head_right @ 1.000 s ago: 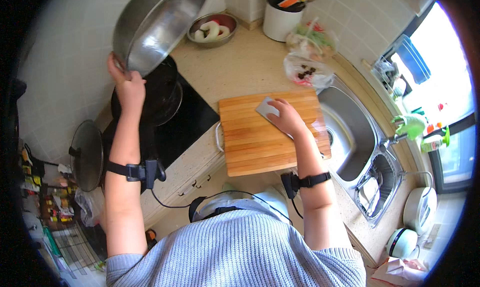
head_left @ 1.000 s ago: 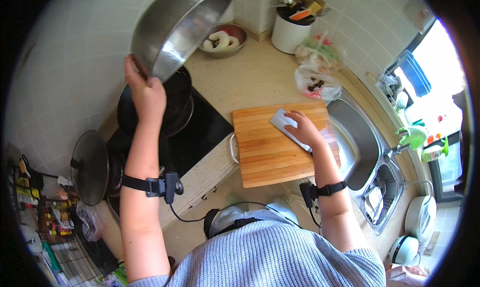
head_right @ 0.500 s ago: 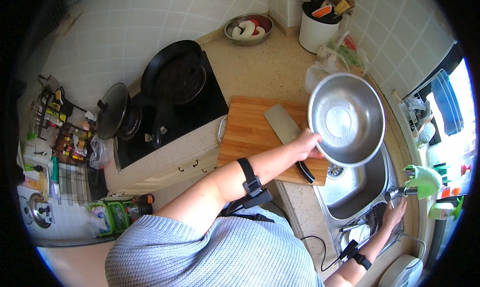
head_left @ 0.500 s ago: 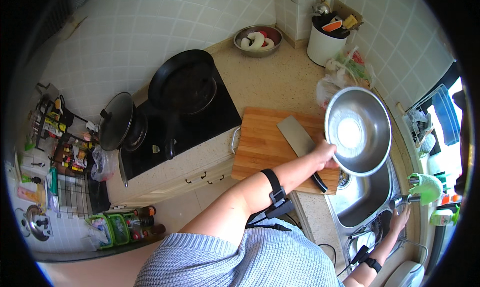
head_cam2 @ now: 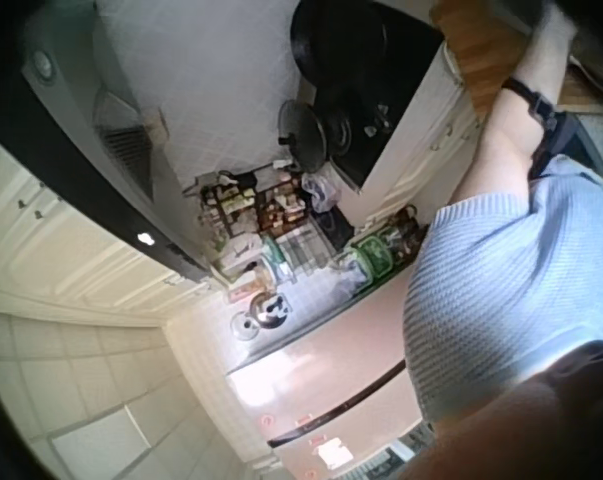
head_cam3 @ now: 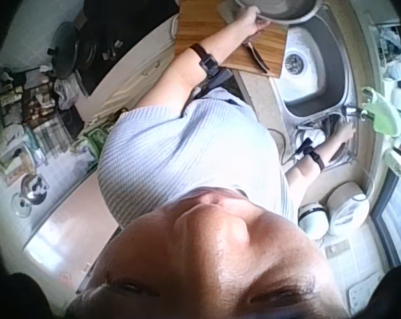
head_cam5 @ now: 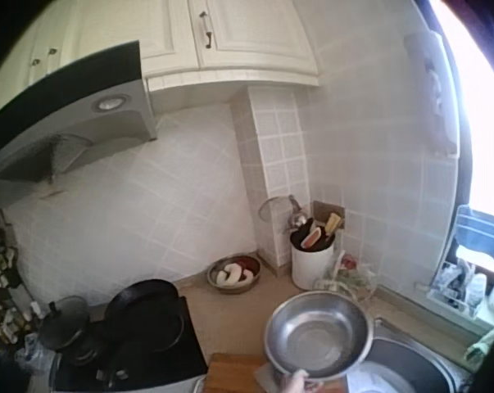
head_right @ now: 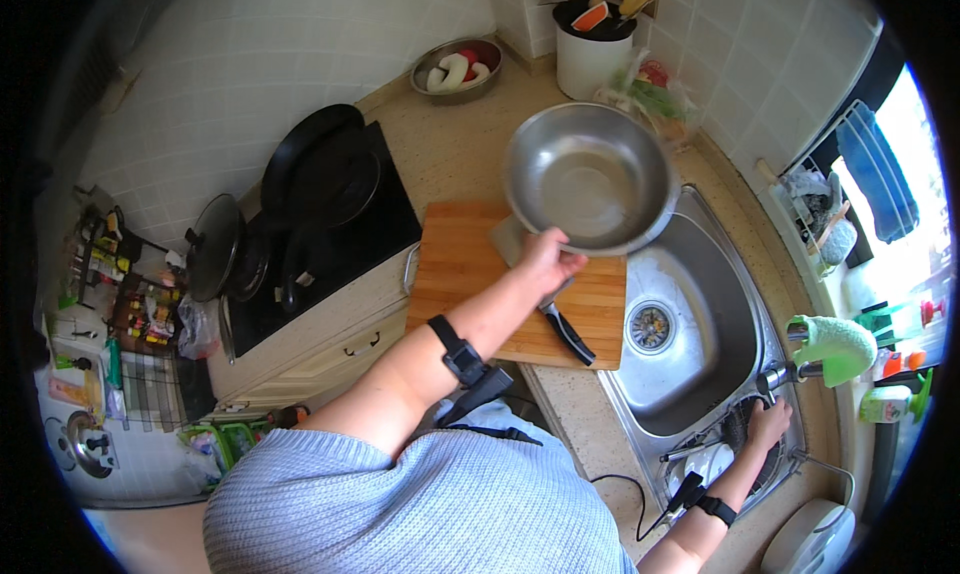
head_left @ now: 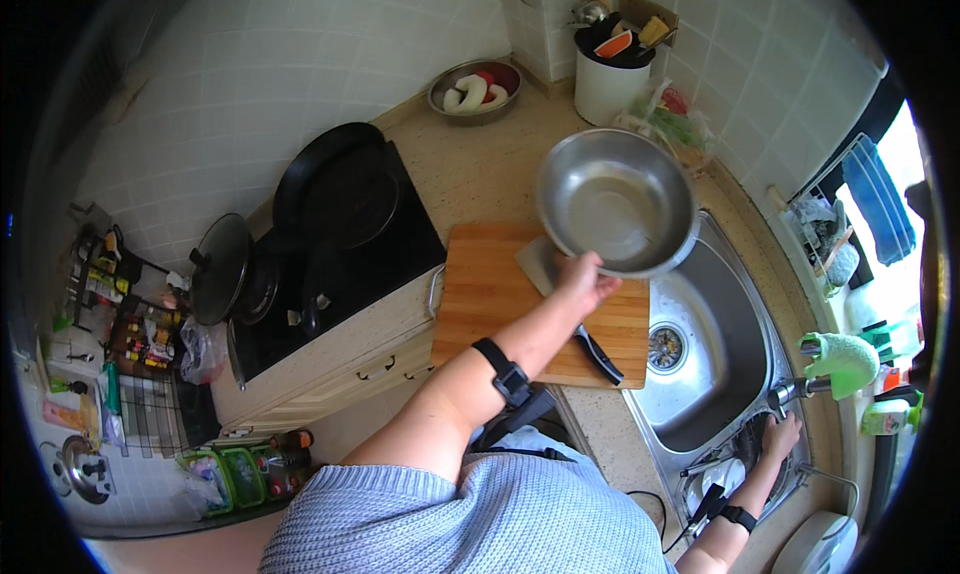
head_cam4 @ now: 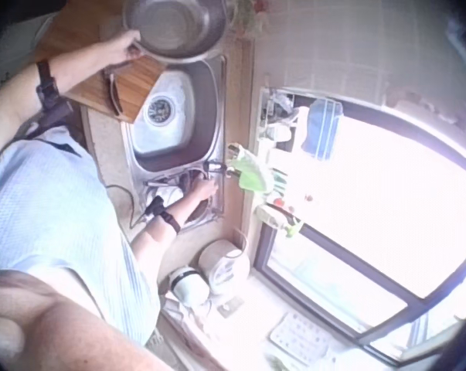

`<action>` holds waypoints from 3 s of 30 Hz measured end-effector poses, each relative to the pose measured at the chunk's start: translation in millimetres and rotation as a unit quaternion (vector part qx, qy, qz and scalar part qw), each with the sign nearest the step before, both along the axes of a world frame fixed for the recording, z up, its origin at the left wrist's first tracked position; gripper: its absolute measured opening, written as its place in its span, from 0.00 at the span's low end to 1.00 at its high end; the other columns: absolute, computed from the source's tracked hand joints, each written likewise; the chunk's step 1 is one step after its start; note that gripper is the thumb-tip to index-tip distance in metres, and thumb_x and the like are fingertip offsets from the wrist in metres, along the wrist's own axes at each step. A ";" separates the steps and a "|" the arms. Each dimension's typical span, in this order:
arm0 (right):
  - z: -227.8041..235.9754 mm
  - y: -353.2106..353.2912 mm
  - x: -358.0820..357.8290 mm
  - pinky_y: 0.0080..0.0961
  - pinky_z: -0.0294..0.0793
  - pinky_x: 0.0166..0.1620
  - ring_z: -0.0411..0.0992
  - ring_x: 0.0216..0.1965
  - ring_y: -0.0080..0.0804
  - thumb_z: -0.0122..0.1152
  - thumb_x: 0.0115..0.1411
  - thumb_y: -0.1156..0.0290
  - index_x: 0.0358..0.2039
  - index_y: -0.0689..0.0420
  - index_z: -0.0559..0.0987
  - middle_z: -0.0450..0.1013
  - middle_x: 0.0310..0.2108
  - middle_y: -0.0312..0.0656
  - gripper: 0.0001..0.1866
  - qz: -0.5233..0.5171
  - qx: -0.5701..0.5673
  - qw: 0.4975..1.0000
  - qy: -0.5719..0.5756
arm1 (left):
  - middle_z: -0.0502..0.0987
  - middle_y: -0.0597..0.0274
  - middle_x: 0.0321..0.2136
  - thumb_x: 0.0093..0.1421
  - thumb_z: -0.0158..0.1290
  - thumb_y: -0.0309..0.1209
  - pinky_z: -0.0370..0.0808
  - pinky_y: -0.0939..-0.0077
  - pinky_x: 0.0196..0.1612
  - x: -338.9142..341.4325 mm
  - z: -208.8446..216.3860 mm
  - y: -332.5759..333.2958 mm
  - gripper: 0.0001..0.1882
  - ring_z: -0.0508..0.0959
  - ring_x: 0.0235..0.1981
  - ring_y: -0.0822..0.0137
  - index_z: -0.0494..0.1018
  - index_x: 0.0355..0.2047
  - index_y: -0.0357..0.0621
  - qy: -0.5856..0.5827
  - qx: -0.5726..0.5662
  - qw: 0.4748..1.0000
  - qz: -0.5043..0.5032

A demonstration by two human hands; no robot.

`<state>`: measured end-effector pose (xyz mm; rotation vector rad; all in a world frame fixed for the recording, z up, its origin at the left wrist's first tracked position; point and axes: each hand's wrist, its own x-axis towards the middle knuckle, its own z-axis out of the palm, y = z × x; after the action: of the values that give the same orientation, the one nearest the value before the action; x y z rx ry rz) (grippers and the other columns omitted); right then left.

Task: The person chops dark-colored rehydrated mushrooms on a wooden cutting board using a cleaver, then transfers the pieces into a wok. After rinsing the cutting board and knife, the person washes their hands and proceeds to slice a white daikon radish into chunks on the same board.

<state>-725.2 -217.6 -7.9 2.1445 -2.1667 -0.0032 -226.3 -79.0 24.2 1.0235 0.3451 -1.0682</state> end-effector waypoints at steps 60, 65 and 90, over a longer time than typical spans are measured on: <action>28.1 211.2 316.2 0.36 0.76 0.38 0.74 0.38 0.44 0.65 0.49 0.56 0.45 0.58 0.66 0.72 0.37 0.48 0.29 0.450 0.311 0.811 -0.205 | 0.68 0.52 0.55 0.60 0.54 0.47 0.69 0.55 0.55 78.5 -69.1 275.2 0.33 0.70 0.55 0.55 0.60 0.59 0.42 -0.083 0.207 0.961 -0.167; 31.7 206.8 311.4 0.38 0.76 0.39 0.74 0.38 0.44 0.56 0.53 0.70 0.62 0.58 0.58 0.72 0.39 0.50 0.35 0.434 0.312 0.828 -0.169 | 0.70 0.52 0.53 0.58 0.53 0.32 0.68 0.58 0.57 70.3 -50.8 280.9 0.29 0.70 0.56 0.55 0.60 0.59 0.37 -0.129 0.113 0.958 -0.231; 29.9 56.4 41.1 0.39 0.72 0.45 0.74 0.41 0.51 0.55 0.53 0.59 0.34 0.60 0.79 0.76 0.36 0.53 0.17 0.147 -0.176 0.963 -0.141 | 0.77 0.59 0.36 0.52 0.52 0.22 0.72 0.77 0.42 -106.1 21.0 25.0 0.13 0.76 0.36 0.71 0.73 0.39 0.31 -0.425 -0.054 0.809 -0.402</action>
<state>-684.1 -161.3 21.9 2.3280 -1.7687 0.6934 -332.4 -53.9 45.2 1.4740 -0.9592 -1.2049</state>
